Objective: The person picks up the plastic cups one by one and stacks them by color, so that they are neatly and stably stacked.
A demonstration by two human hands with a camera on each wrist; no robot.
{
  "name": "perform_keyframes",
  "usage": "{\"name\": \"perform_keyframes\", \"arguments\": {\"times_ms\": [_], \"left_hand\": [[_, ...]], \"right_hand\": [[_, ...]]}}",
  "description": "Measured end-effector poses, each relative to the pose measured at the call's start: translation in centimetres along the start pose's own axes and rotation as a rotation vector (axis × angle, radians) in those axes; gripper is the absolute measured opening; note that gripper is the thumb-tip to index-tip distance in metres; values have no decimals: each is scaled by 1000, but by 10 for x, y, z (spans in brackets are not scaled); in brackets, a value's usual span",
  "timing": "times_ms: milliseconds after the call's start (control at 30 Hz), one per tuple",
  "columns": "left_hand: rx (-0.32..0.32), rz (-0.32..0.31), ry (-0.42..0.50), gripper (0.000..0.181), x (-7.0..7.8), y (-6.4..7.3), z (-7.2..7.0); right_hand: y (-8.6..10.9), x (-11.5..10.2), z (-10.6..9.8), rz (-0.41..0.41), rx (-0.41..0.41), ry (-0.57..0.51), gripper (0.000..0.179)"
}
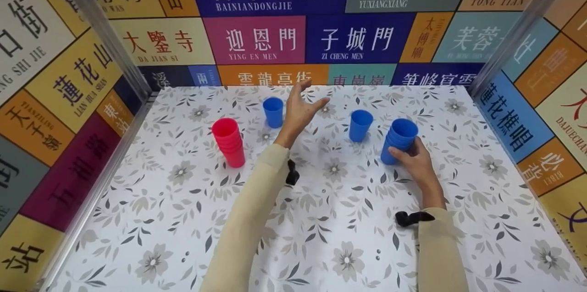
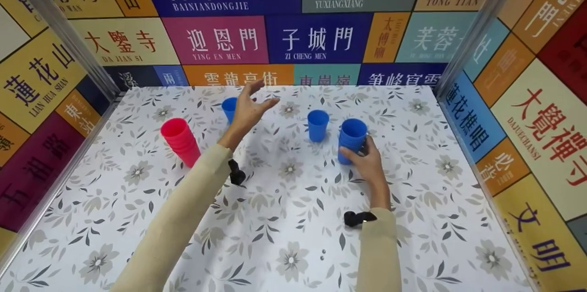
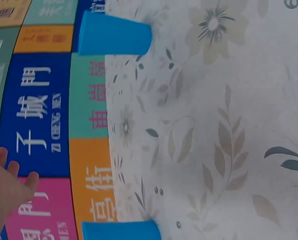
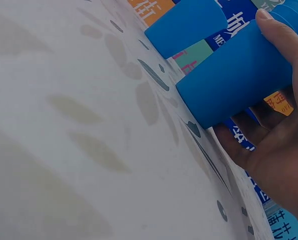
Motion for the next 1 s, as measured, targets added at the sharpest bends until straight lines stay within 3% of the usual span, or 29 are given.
{"name": "perform_keyframes", "arguments": {"times_ms": [267, 500, 867, 1000], "left_hand": [[97, -10, 41, 68, -21, 0, -39], [172, -30, 75, 68, -44, 5, -62], [334, -121, 70, 77, -71, 18, -74], [352, -119, 58, 77, -73, 21, -74]], "right_hand": [[-2, 2, -1, 24, -26, -10, 85], [-1, -2, -2, 31, -21, 12, 86], [2, 0, -1, 11, -9, 2, 82], [1, 0, 0, 11, -8, -4, 81]]}}
Point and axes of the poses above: each hand's wrist, its own y-axis away from the middle knuckle, its own z-axis out of the palm, x = y × z, the point moved 7 cm from there along -y, towards the middle knuckle, and after that the axes turned 14 degrees about -x, right-handed, at the moved point
